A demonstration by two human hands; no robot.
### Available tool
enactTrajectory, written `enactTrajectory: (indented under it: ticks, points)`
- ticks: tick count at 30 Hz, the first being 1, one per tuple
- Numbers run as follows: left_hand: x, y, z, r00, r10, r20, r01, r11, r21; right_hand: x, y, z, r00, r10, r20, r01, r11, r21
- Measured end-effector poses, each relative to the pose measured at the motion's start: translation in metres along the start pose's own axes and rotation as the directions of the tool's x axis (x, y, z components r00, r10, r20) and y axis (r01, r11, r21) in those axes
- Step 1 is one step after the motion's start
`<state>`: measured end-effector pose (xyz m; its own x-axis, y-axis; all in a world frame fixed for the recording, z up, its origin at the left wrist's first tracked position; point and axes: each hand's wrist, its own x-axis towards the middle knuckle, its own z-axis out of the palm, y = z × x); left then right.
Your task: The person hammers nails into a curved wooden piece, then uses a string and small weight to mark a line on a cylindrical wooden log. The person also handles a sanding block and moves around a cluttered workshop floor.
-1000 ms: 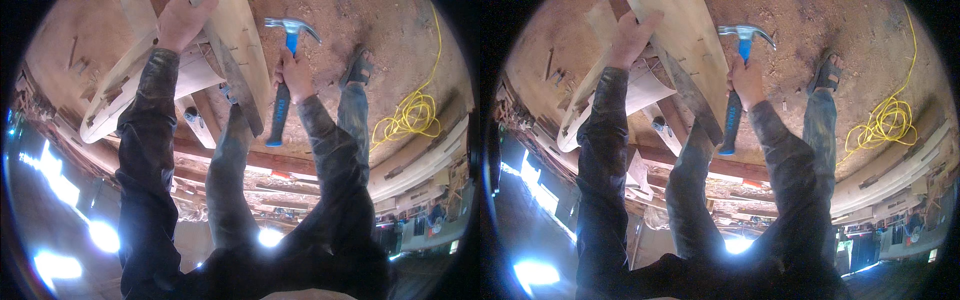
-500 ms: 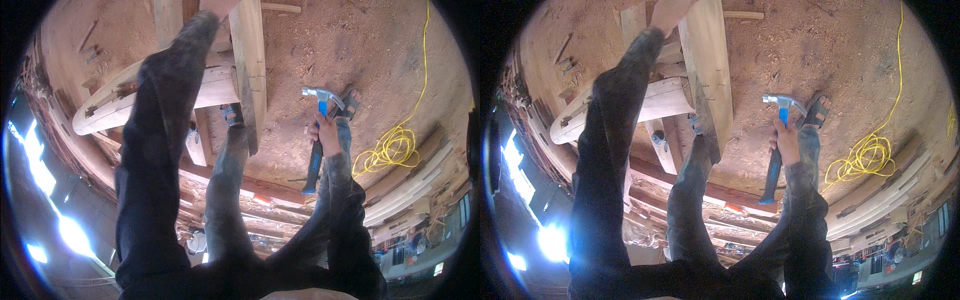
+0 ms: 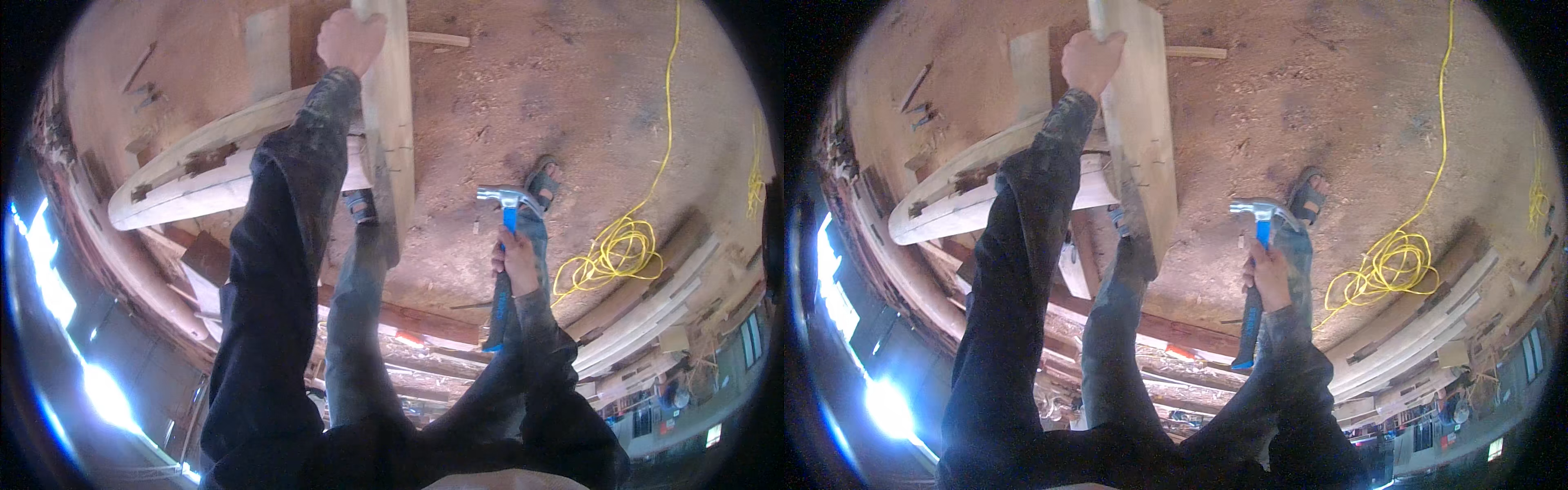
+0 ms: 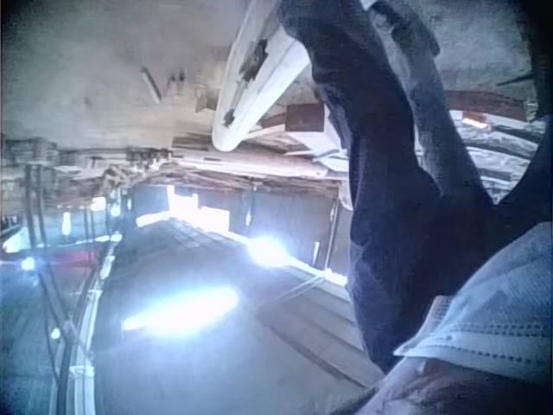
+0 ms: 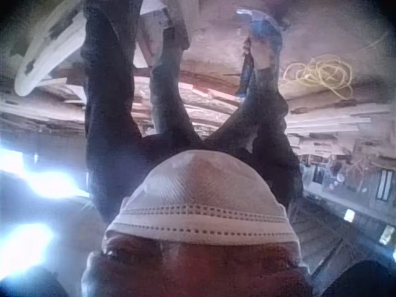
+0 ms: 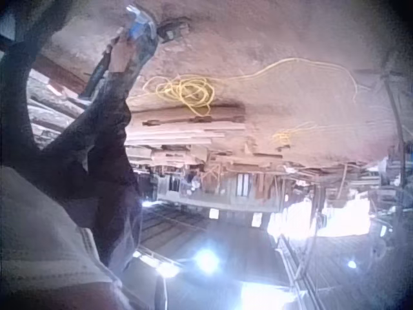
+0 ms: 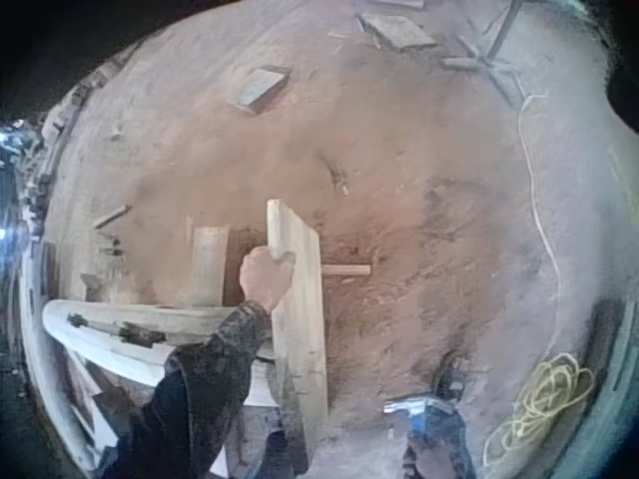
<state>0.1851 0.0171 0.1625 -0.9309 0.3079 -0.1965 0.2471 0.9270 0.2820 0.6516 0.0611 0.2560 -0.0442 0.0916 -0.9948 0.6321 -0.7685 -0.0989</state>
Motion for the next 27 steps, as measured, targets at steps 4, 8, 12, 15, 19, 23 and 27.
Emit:
enactTrajectory:
  ticks: [4, 8, 12, 15, 19, 23, 27]
  points:
    - [0.000, 0.022, -0.009, 0.999, 0.000, 0.050, 0.006, 0.995, -0.102, -0.002, -0.020, 0.010, 0.998, -0.026, 0.056, 0.024, 0.999, 0.038]
    - [-0.016, 0.023, -0.021, 0.996, 0.003, 0.089, 0.007, 0.993, -0.115, -0.013, -0.048, 0.025, 0.992, -0.058, 0.109, 0.046, 0.992, 0.116]
    - [-0.074, 0.022, -0.059, 0.967, 0.173, -0.189, -0.222, 0.933, -0.284, -0.050, -0.053, 0.015, 0.991, 0.020, 0.133, -0.025, 0.999, 0.041]
    - [-0.172, 0.011, -0.134, 0.962, 0.159, -0.222, -0.217, 0.939, -0.267, -0.057, -0.068, -0.005, 0.982, 0.060, 0.180, -0.049, 0.997, -0.064]
    - [-0.338, -0.056, -0.199, 0.979, -0.204, 0.018, 0.202, 0.942, -0.267, -0.085, -0.095, -0.005, 0.961, 0.076, 0.265, 0.025, 0.932, -0.360]
    - [-0.530, -0.094, -0.211, 0.788, -0.580, 0.205, 0.614, 0.765, -0.194, -0.132, -0.120, -0.013, 0.950, 0.078, 0.301, 0.135, 0.769, -0.625]
    - [-0.607, -0.017, -0.229, 0.600, -0.736, 0.315, 0.771, 0.426, -0.474, -0.171, -0.129, -0.011, 0.957, 0.096, 0.273, 0.191, 0.501, -0.844]
